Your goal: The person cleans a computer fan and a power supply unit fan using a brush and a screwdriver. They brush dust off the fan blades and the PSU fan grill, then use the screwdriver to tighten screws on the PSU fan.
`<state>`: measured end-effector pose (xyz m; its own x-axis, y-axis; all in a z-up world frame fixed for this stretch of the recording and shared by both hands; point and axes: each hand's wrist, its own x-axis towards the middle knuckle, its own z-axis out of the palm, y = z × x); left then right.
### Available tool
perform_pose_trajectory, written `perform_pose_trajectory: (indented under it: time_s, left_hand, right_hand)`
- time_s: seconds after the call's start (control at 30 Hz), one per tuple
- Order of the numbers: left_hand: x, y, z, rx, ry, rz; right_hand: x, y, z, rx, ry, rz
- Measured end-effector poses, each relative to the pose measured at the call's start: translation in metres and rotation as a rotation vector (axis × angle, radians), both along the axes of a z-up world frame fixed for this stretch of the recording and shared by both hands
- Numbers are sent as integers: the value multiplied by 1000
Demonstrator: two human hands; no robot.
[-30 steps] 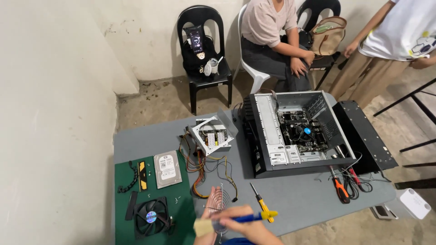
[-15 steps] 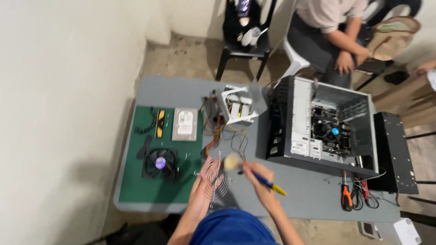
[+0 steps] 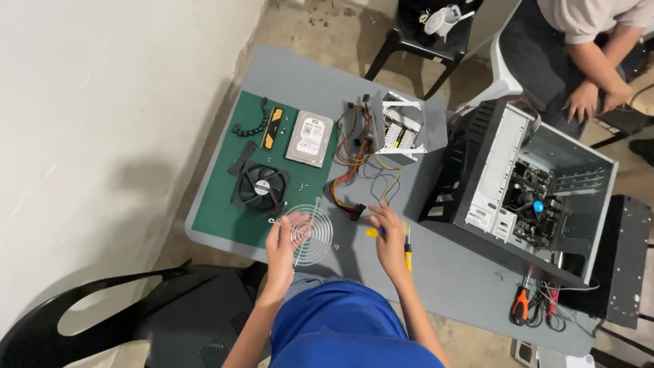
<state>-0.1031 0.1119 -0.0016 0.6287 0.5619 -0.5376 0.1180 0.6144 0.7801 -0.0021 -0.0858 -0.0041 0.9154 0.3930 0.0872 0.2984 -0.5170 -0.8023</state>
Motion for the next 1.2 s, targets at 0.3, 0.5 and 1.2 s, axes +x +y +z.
perform_pose_trajectory:
  time_s: [0.3,0.5,1.2]
  left_hand:
    - [40,-46,-48,-124,-41,-181]
    - [67,-25,-53,284,-183,-690]
    - [-50,73,-69,150,475,-398]
  right_hand:
    - [-25,-31,-48,581,739,-57]
    - [47,-69,-33,711,509,-459]
    - [187,-3,-160,652,717,-711]
